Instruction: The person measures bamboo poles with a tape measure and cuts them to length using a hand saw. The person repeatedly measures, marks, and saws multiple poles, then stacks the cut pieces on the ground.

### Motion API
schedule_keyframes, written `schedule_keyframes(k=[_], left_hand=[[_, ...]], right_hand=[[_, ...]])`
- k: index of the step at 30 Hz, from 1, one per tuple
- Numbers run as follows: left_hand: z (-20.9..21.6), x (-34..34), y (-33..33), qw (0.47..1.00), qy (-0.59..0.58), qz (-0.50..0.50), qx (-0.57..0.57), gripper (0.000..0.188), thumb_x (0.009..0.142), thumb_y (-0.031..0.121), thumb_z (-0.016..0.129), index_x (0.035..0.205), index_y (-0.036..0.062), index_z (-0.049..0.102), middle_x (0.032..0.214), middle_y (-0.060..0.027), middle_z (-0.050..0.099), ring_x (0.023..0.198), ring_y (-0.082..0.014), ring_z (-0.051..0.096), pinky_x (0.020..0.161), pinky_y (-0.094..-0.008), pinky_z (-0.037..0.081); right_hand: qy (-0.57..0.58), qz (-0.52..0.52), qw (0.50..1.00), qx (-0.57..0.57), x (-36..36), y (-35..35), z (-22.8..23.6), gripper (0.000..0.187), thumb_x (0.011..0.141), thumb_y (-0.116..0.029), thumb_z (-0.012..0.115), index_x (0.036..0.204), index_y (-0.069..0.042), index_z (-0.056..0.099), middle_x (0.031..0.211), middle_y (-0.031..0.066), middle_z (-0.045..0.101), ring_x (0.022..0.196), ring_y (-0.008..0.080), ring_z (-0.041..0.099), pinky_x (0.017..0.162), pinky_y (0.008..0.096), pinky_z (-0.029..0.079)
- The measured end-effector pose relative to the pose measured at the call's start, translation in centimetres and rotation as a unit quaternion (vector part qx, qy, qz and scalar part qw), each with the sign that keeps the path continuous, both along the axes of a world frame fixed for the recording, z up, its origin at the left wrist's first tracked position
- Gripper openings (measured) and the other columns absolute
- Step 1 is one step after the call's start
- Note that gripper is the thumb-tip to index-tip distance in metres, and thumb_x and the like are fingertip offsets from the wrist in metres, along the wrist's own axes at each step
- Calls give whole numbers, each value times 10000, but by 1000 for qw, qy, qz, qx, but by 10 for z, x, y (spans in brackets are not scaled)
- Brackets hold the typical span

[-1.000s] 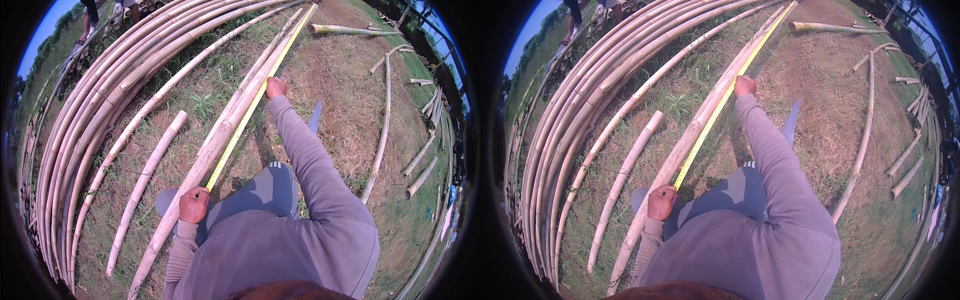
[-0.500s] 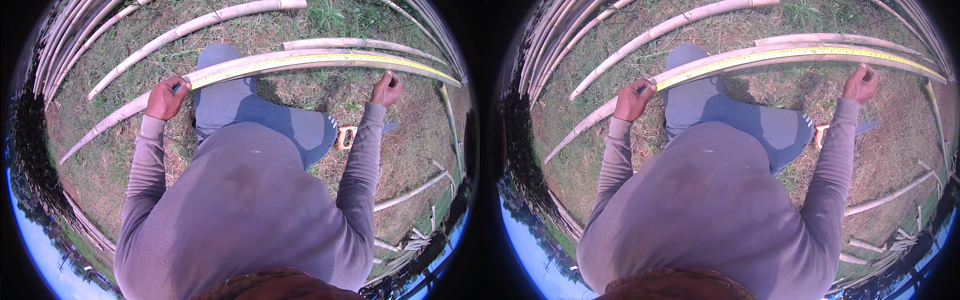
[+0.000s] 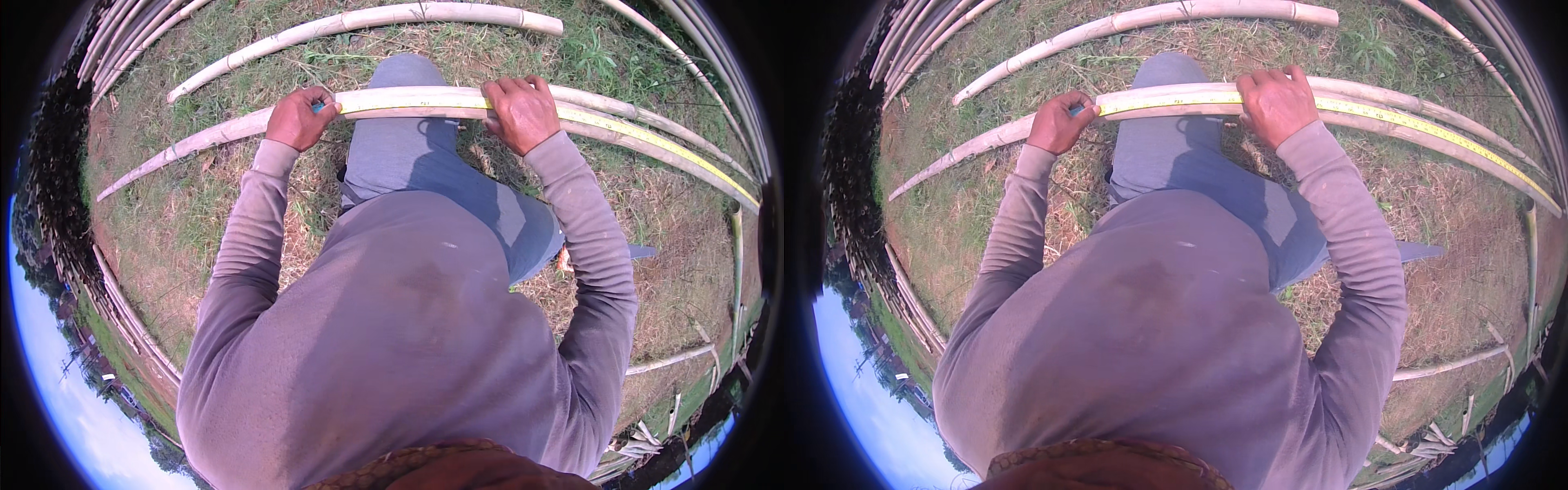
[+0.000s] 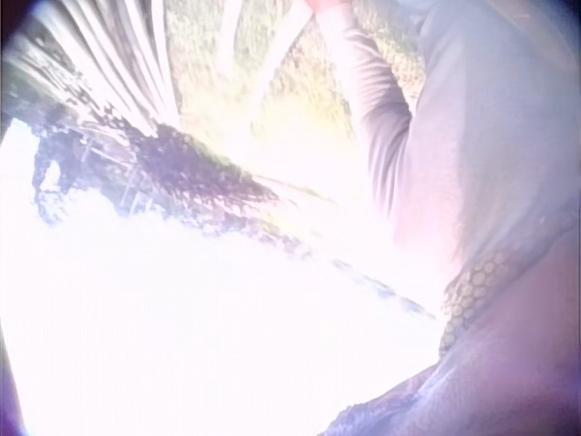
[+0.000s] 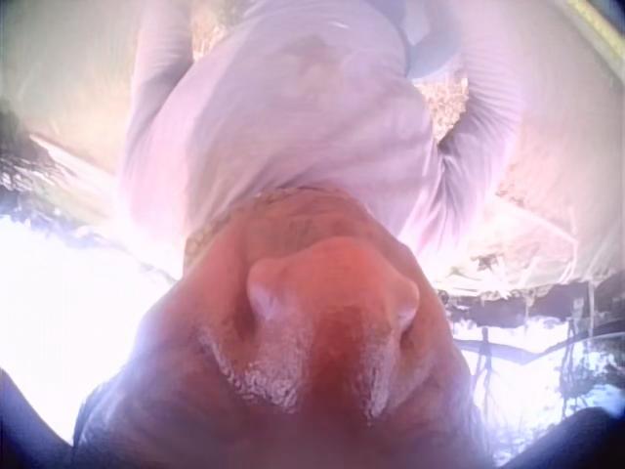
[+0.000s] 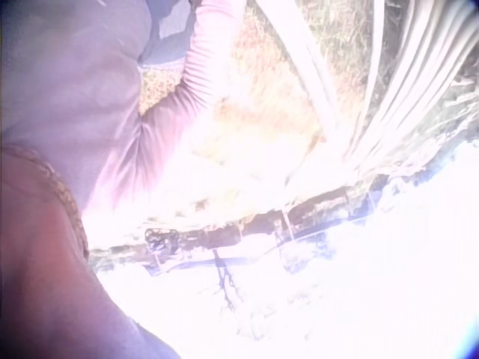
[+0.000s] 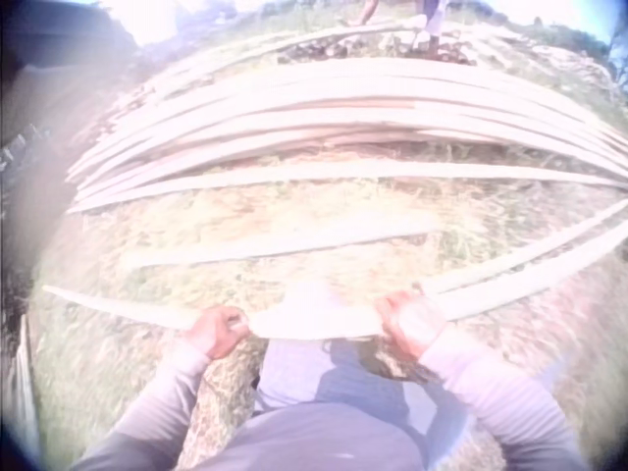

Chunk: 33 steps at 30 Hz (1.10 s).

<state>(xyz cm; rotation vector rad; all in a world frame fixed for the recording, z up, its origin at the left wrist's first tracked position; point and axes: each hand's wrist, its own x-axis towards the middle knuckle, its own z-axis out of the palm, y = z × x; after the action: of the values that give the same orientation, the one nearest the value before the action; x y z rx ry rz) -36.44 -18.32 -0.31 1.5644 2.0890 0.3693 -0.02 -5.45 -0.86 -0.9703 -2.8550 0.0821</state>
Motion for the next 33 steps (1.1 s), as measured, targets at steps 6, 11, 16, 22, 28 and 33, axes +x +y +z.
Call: schedule_keyframes(k=[6, 11, 16, 22, 28, 33], left_hand=[[12, 13, 4, 997, -47, -21, 61, 263, 909, 346, 724, 928, 84, 732, 935, -178, 725, 842, -346, 704, 769, -433, 545], [26, 43, 16, 993, -32, -54, 102, 260, 914, 328, 699, 933, 71, 735, 896, -209, 718, 824, -390, 693, 767, -456, 542], [23, 63, 22, 994, -57, -38, 81, 278, 908, 345, 705, 951, 75, 758, 938, -228, 721, 861, -410, 692, 789, -470, 542], [4, 59, 26, 995, 38, -38, 88, 290, 893, 370, 724, 946, 89, 771, 951, -214, 716, 887, -402, 697, 822, -484, 544], [-1, 60, 21, 998, -2, -21, 64, 256, 875, 352, 738, 954, 109, 734, 907, -202, 695, 902, -411, 677, 811, -487, 540], [-3, 72, 5, 994, 50, -17, 100, 196, 891, 311, 725, 956, 126, 713, 895, -170, 658, 905, -390, 662, 799, -499, 529]], right_hand=[[-18, 7, 1000, 6, 47, 12, 23, 504, 763, -209, 857, 1200, -93, 635, 1108, 92, 706, 1065, 290, 690, 1029, 473, 438], [-107, -63, 992, 21, 152, 44, 47, 580, 763, -169, 840, 1287, -127, 594, 1264, 86, 684, 1193, 299, 647, 1104, 504, 390], [-170, -138, 976, 6, 238, 78, 55, 615, 801, -180, 808, 1366, -153, 565, 1340, 85, 662, 1266, 287, 614, 1170, 522, 343], [-168, -182, 969, 9, 254, 79, 27, 569, 805, -194, 805, 1328, -166, 581, 1343, 67, 658, 1271, 298, 609, 1163, 526, 357], [-190, -232, 953, 41, 244, 64, 17, 620, 793, -191, 818, 1358, -177, 562, 1373, 59, 628, 1296, 315, 582, 1147, 518, 367], [-184, -245, 948, 84, 247, 56, 7, 674, 796, -200, 818, 1409, -175, 539, 1407, 44, 604, 1334, 288, 549, 1163, 519, 353]])
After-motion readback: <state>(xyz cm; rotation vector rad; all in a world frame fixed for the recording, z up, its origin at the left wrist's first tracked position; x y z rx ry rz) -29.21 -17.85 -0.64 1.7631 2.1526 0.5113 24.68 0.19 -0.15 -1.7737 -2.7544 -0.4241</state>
